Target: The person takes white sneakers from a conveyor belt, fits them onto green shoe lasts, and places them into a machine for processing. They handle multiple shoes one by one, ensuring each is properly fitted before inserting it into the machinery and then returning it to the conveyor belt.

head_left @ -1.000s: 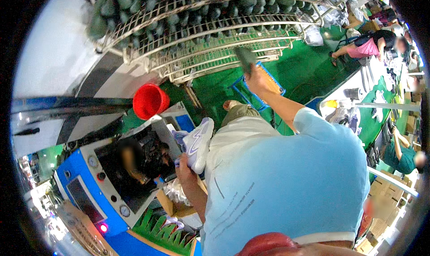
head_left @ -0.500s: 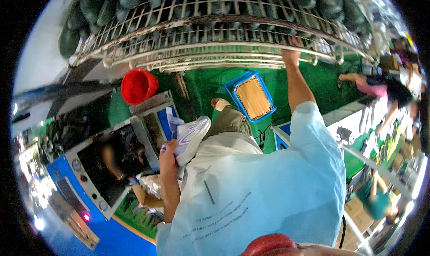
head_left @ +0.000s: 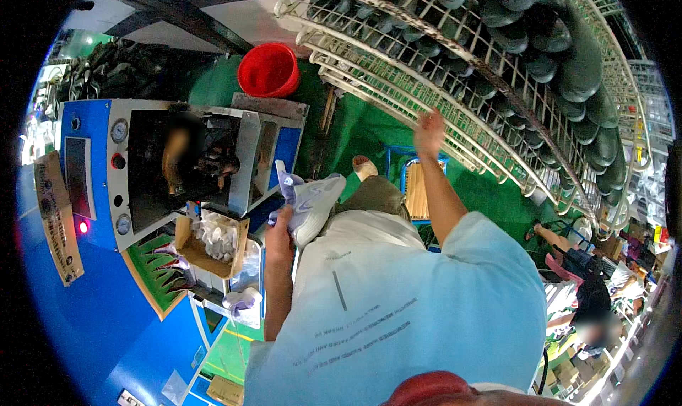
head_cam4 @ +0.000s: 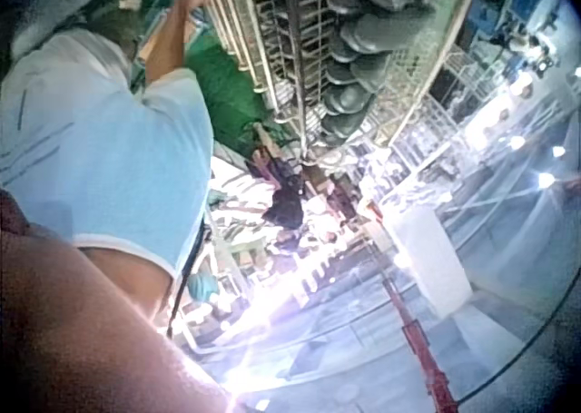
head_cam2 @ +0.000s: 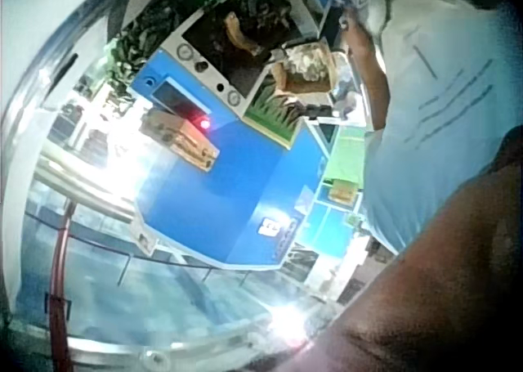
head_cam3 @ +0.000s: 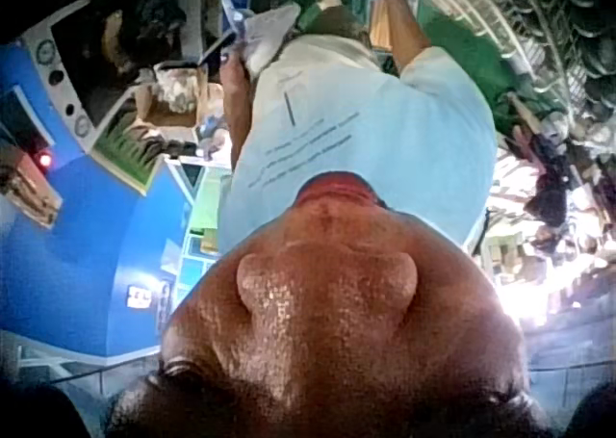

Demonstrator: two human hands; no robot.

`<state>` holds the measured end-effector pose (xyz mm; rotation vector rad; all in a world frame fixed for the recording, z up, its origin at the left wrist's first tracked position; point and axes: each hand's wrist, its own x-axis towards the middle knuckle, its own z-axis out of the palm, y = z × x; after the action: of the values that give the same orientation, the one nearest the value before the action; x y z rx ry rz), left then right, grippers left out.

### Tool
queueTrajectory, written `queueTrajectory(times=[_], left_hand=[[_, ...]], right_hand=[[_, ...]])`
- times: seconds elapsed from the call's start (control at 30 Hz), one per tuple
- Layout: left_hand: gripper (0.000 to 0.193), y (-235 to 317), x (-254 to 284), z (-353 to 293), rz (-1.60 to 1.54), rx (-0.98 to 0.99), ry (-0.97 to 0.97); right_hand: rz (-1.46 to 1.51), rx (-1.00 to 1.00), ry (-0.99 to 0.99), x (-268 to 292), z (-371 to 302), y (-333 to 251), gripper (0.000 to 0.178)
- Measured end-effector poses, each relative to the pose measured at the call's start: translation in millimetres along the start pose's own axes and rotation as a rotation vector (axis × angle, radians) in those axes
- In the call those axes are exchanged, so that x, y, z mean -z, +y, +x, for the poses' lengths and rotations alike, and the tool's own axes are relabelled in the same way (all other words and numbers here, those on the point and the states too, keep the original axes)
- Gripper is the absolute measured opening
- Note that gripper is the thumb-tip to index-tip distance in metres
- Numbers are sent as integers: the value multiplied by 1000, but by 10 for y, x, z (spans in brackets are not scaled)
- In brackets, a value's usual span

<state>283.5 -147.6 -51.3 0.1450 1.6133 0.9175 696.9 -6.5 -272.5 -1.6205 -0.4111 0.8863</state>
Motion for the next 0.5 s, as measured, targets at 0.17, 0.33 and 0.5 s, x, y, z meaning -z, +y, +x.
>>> queueTrajectory(times=[0.17,0.33,0.5], left_hand=[[37,-84,427,-10,-117,60,10],[43,-157,853,107,-151,23,-79],[56,86,945,2,253,-51,-98]], right_hand=[[-652,17,-339,-1794,16,-842,83],[-722,-26,-175,-2536,595,-1015,72],[-199,-164,-151,-2587,355,-927,64]])
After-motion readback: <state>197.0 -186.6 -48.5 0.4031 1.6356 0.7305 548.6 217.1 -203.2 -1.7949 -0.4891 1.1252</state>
